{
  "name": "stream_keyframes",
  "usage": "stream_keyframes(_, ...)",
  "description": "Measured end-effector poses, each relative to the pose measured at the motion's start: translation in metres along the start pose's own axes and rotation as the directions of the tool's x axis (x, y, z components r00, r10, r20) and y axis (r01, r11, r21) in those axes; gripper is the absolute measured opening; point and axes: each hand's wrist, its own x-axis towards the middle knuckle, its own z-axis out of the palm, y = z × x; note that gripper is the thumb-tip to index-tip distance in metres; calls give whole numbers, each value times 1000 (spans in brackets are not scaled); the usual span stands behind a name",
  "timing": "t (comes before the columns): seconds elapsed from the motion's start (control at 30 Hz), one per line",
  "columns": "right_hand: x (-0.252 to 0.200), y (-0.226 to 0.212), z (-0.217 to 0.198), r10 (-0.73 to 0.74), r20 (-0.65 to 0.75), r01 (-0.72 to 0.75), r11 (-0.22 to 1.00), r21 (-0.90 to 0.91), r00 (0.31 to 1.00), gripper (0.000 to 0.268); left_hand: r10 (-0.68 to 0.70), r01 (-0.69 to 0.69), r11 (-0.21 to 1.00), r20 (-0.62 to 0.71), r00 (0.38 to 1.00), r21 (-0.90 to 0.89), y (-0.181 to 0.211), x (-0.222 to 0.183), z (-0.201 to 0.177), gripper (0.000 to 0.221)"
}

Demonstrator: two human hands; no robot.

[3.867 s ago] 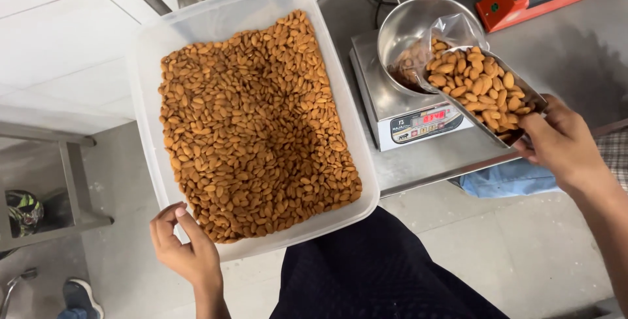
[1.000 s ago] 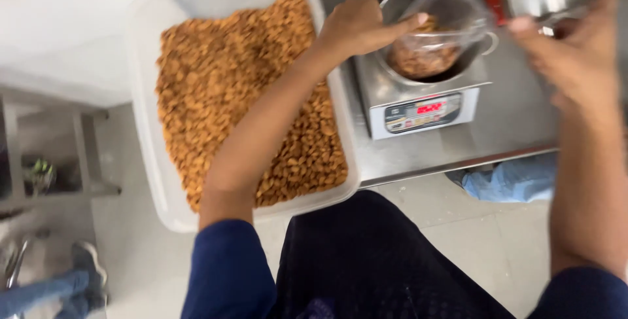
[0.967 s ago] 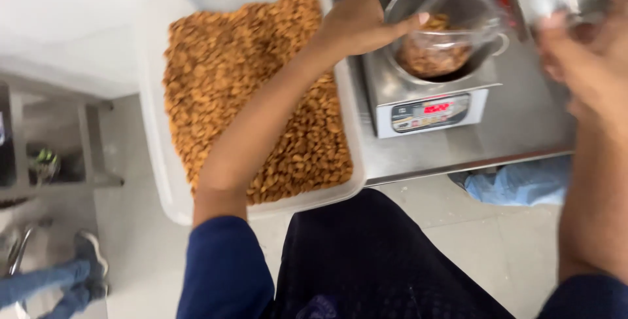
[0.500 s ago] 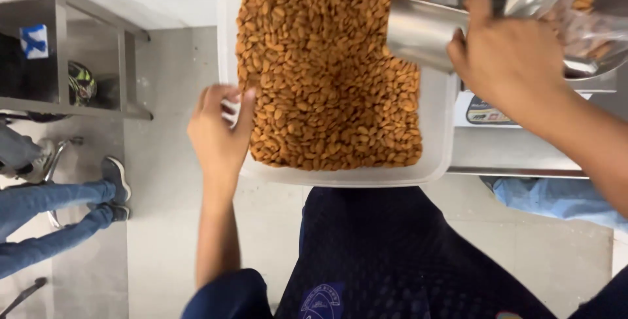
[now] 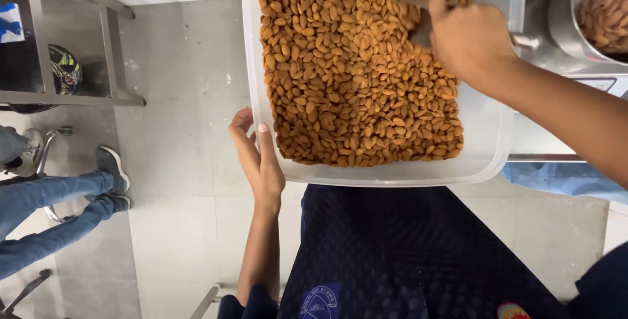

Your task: The person scoops almonds from a large container using a metal scoop and transfers them into a plastic bag on a digital scale, then adjusts the amount by hand and places the bag aside.

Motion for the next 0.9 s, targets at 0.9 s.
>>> stream_keyframes(0.9, -51, -58, 9, 59, 567, -566, -44, 823, 821, 42, 8, 0, 969, 31, 999, -248, -14, 1, 1, 52)
